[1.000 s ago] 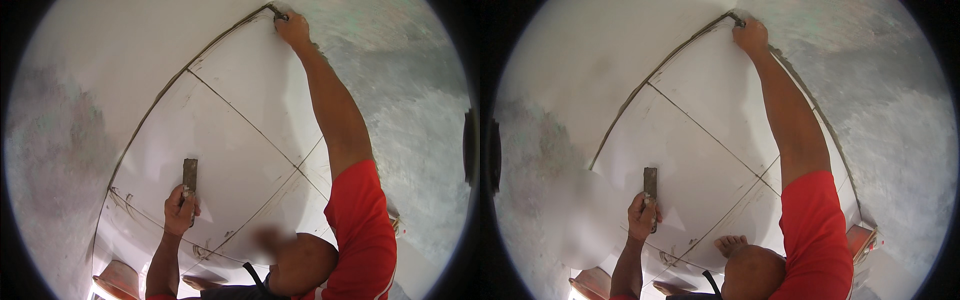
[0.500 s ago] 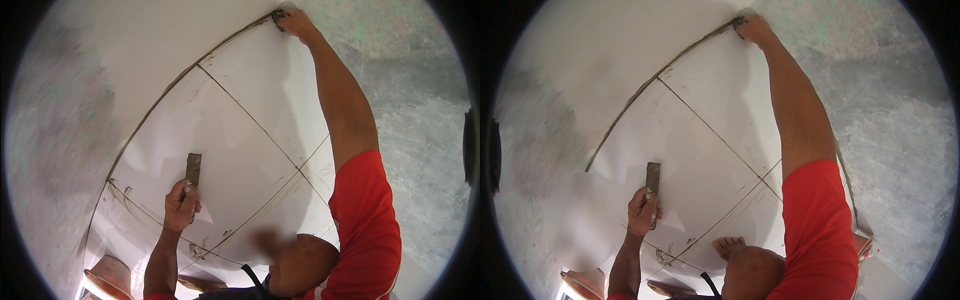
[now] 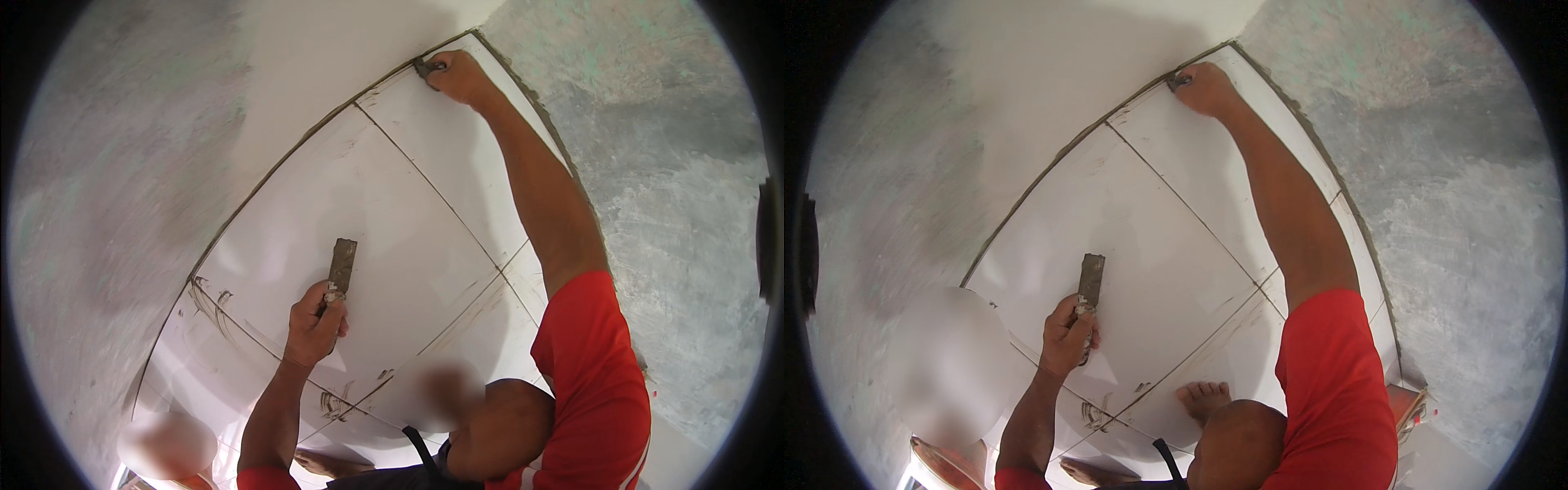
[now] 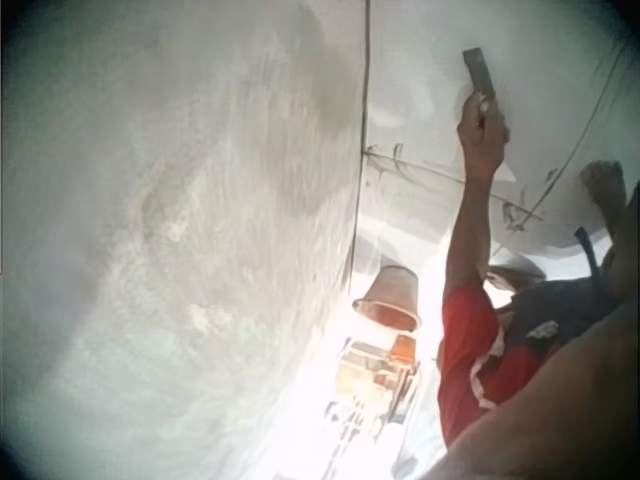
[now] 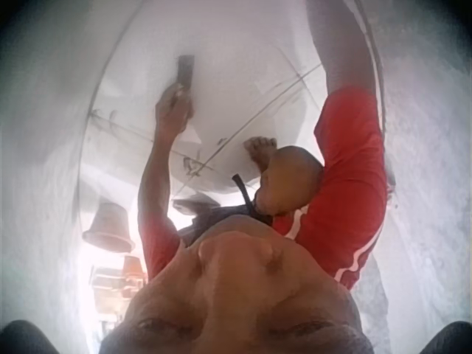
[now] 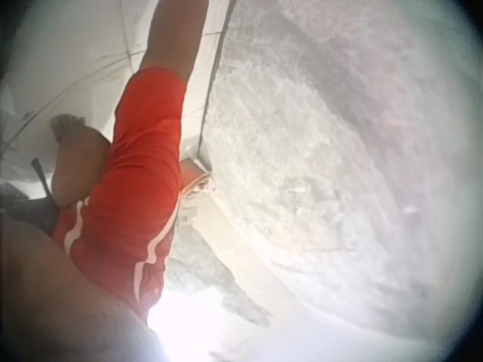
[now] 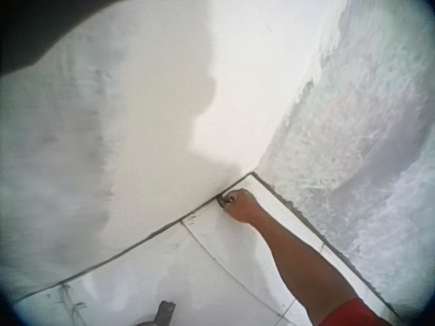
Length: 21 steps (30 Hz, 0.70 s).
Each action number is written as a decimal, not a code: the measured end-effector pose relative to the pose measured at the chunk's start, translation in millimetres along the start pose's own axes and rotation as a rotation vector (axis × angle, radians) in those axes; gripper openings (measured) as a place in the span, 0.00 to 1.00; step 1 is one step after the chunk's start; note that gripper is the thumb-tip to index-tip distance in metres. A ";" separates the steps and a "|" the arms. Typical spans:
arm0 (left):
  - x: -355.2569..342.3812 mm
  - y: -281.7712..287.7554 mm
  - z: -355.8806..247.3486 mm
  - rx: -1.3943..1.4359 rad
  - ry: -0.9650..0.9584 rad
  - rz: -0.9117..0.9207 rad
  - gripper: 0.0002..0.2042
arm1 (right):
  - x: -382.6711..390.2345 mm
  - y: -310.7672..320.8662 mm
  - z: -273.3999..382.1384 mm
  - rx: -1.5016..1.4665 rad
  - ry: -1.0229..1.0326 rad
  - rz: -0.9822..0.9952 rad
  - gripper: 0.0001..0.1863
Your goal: The person scoops grout from a bucket using a trowel and applies it to the gaps between white floor tiles. They use a smaller tool to press the grout into the joints and smooth the surface.
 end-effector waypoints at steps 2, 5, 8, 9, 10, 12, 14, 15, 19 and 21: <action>0.7 2.2 0.8 -0.009 0.007 0.005 0.12 | 11.3 -13.3 21.8 0.017 0.030 -0.005 0.23; 1.6 4.6 3.0 -0.011 -0.015 0.017 0.12 | 26.5 -37.6 54.2 0.058 0.084 -0.003 0.21; 3.9 2.2 0.9 -0.009 -0.052 0.034 0.12 | 39.9 -54.4 81.1 0.132 0.189 -0.010 0.17; 3.1 2.4 2.8 -0.006 -0.065 0.045 0.12 | 44.6 -61.1 89.7 0.126 0.228 -0.066 0.15; 2.7 2.6 3.8 -0.003 -0.077 0.057 0.13 | 49.5 -70.6 96.7 0.128 0.223 -0.083 0.15; 2.9 5.5 4.6 -0.023 -0.093 0.079 0.11 | 55.4 -88.4 116.2 0.067 0.202 0.029 0.19; 7.4 7.3 2.8 -0.020 -0.061 0.100 0.10 | 61.8 -97.7 133.6 0.115 0.200 0.015 0.19; 10.5 7.5 0.4 -0.005 -0.023 0.111 0.10 | 65.7 -97.7 135.7 0.120 0.195 0.006 0.18; 52.0 28.6 3.3 -0.181 0.110 0.213 0.09 | 68.8 -106.4 144.6 0.203 0.205 0.010 0.17; 87.8 58.9 7.9 -0.236 0.133 0.221 0.10 | 74.2 -110.7 155.8 0.218 0.203 0.014 0.18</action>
Point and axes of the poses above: each hand's wrist, its own x-axis away from the middle knuckle, its own y-axis out of the back of the hand, z = x × y, the point moved 5 cm from there along -x, towards the middle knuckle, and after that the axes turned 9 degrees about y, right-handed, at the moved point
